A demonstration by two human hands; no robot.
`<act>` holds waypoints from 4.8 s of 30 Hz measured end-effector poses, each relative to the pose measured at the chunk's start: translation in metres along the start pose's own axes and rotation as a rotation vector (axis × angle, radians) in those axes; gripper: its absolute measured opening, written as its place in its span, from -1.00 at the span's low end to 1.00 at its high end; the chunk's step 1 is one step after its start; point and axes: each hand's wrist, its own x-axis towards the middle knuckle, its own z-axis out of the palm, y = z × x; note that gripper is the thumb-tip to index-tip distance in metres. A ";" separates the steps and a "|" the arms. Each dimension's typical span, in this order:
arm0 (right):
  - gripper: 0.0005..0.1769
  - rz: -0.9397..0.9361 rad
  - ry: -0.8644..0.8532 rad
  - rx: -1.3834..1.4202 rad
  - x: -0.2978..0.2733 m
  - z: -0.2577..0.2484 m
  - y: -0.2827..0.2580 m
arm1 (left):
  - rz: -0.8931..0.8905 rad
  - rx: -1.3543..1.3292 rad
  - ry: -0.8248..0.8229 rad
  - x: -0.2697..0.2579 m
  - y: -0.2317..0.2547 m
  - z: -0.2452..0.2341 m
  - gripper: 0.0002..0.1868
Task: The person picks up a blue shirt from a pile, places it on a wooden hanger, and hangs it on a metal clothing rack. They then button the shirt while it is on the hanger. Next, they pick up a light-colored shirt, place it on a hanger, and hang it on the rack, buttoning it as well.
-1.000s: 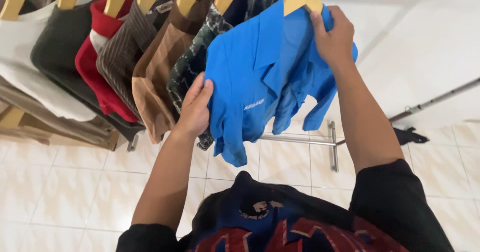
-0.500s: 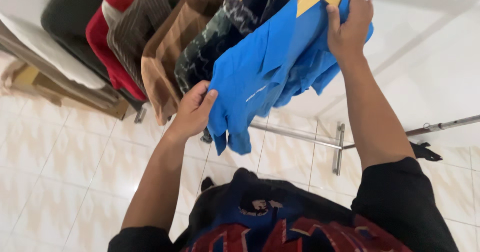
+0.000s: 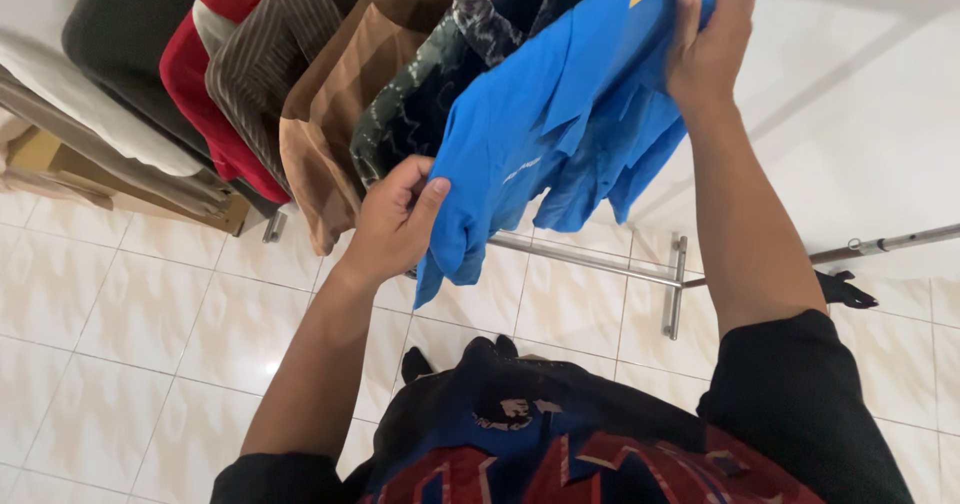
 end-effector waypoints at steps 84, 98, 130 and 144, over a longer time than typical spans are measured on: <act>-0.64 1.225 -0.643 1.411 -0.299 0.218 -0.404 | -0.429 -0.242 -0.253 -0.166 -0.109 -0.272 -0.83; -0.93 0.984 -0.691 1.141 -0.294 0.232 -0.423 | -0.266 0.376 0.143 -0.163 -0.127 -0.288 -0.86; -0.58 1.222 -0.468 0.717 -0.367 0.304 -0.418 | -0.066 0.299 0.320 -0.216 -0.181 -0.281 -0.80; -0.58 1.484 -0.475 1.055 -0.380 0.334 -0.380 | 0.016 0.301 0.010 -0.245 -0.198 -0.285 -0.81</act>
